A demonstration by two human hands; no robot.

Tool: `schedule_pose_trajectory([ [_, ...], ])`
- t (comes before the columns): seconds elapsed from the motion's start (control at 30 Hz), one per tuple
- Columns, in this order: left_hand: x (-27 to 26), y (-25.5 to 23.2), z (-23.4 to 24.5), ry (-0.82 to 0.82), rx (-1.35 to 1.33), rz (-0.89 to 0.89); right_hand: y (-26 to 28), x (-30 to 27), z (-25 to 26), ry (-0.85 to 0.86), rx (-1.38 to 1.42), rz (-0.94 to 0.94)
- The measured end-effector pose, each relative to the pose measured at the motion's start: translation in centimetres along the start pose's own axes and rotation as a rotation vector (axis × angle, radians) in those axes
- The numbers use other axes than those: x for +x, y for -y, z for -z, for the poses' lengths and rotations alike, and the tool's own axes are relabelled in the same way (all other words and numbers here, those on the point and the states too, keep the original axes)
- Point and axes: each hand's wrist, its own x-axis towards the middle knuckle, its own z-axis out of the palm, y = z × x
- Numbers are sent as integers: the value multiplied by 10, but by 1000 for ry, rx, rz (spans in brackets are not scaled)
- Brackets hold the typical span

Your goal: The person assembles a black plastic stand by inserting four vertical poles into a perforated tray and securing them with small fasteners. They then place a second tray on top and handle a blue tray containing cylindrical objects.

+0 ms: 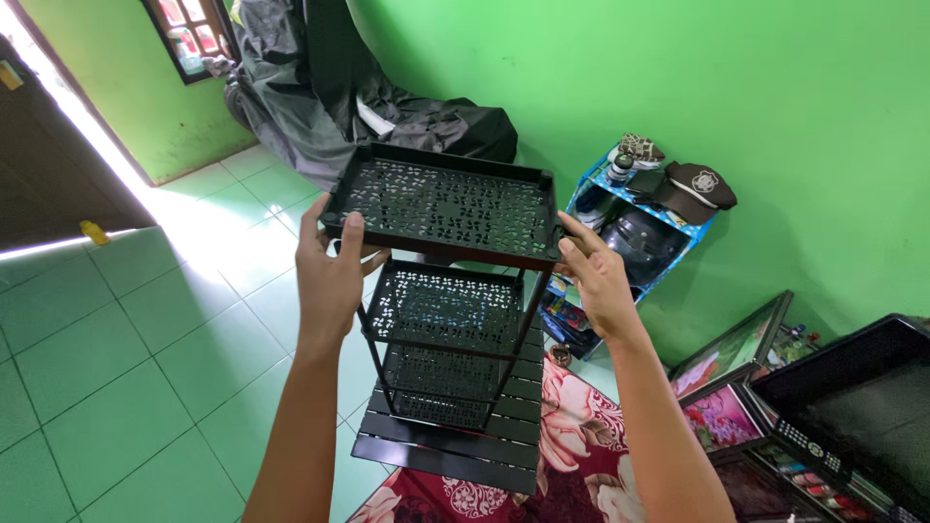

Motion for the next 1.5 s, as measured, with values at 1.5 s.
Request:
schedule_pose_trajectory([
  [1.5, -51, 40, -116, 444, 976, -887, -66, -36, -11, -76, 60, 173],
])
